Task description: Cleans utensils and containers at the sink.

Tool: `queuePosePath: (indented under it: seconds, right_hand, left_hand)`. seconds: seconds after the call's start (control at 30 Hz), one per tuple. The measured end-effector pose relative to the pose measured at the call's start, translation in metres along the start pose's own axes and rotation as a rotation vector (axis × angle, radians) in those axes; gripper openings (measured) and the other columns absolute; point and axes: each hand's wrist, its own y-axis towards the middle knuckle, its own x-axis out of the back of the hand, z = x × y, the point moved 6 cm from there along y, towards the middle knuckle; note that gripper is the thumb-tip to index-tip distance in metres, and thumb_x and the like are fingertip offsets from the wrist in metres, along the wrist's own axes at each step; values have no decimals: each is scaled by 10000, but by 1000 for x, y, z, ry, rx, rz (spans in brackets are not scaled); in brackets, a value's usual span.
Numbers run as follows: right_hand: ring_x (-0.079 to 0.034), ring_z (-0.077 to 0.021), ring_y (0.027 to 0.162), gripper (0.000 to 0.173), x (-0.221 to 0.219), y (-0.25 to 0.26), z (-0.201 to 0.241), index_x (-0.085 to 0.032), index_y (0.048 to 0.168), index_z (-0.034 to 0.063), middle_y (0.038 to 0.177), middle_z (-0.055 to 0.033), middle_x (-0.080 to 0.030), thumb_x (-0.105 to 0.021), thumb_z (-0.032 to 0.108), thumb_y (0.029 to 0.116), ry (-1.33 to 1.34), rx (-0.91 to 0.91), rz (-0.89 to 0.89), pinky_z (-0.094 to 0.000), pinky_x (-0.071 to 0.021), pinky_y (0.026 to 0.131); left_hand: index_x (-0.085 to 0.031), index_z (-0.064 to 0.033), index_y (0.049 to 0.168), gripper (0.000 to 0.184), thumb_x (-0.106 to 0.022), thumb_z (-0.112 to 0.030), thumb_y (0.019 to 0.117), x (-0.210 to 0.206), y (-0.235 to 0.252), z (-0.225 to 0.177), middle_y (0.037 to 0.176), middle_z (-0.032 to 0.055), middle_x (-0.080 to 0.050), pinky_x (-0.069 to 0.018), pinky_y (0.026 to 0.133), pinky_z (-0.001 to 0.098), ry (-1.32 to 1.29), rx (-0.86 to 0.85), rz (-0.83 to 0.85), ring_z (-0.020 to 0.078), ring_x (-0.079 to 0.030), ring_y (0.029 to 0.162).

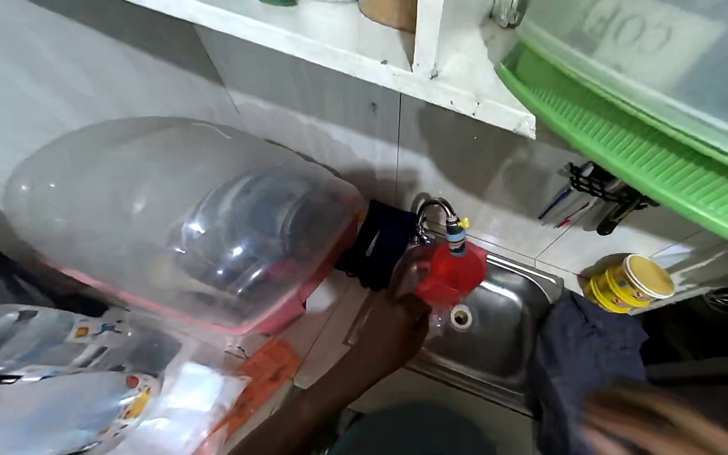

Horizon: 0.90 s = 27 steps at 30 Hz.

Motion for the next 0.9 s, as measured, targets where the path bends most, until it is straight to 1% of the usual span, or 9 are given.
queuePosePath:
  seconds: [0.1,0.2,0.3,0.37,0.5,0.57,0.7,0.83,0.9]
  right_hand:
    - [-677,-79,1104,206,-173,50,-124,-756,1146,180,1218,45,-709,-679,224,960,-48,220,-221,-288,-606,938]
    - [-687,-55,1039,289,-238,64,-160,-703,1244,239,1274,68,-684,-602,341,993,-300,150,-231,-319,-615,843]
    - [-690,-100,868,269,-261,63,-171,-683,1209,243,1079,53,-695,-543,361,1012,-476,135,-153,-352,-603,711]
    - [-677,-137,831,254,-273,60,-181,-682,1207,257,1065,32,-678,-556,323,997,-539,124,-90,-375,-592,672]
    - [-654,-200,845,202,-290,59,-192,-678,1115,245,1087,-10,-660,-613,185,933,-639,160,-19,-409,-576,692]
    - [-641,-200,864,168,-298,60,-195,-667,1070,238,1077,-4,-652,-585,157,947,-658,194,-12,-409,-567,721]
    - [-645,-204,928,192,-294,65,-199,-675,1084,235,1126,2,-662,-585,139,945,-643,222,-39,-421,-568,745]
    - [-645,-173,942,155,-285,78,-195,-675,1083,240,1104,26,-671,-562,220,978,-583,277,-115,-398,-567,754]
    - [-644,-137,1036,215,-281,83,-191,-697,1153,276,1187,50,-673,-563,328,992,-415,258,-166,-380,-567,845]
  left_hand:
    - [-766,-224,1076,189,-603,-257,986,-10,-3,-9,1042,-66,-728,-591,859,298,-22,-47,19,60,-684,939]
    - [-762,-227,1057,176,-614,-213,962,-20,-11,0,1040,-81,-718,-588,867,285,-19,-53,18,45,-675,955]
    - [-778,-253,1050,212,-593,-194,965,-30,-21,20,1009,-105,-733,-594,840,272,-20,0,13,25,-683,918]
    - [-781,-281,1033,225,-591,-188,957,-39,-26,29,1041,-124,-723,-595,820,255,-23,22,34,9,-675,921]
    - [-788,-284,1071,246,-615,-163,946,-61,-28,35,1417,-123,-606,-595,903,347,67,69,226,88,-681,1075]
    - [-769,-267,1138,261,-620,-162,951,-69,-25,40,1481,-112,-562,-573,958,386,79,57,300,124,-664,1148]
    - [-769,-301,1169,276,-640,-176,960,-55,-12,66,1296,-144,-678,-598,891,285,-245,58,207,30,-673,1069]
    - [-776,-273,1175,244,-696,-198,958,-39,-8,77,1248,-94,-703,-623,710,304,-504,114,218,92,-703,850]
    - [-775,-267,1171,241,-710,-201,948,-32,-9,83,1235,-85,-709,-620,687,303,-496,127,185,100,-701,824]
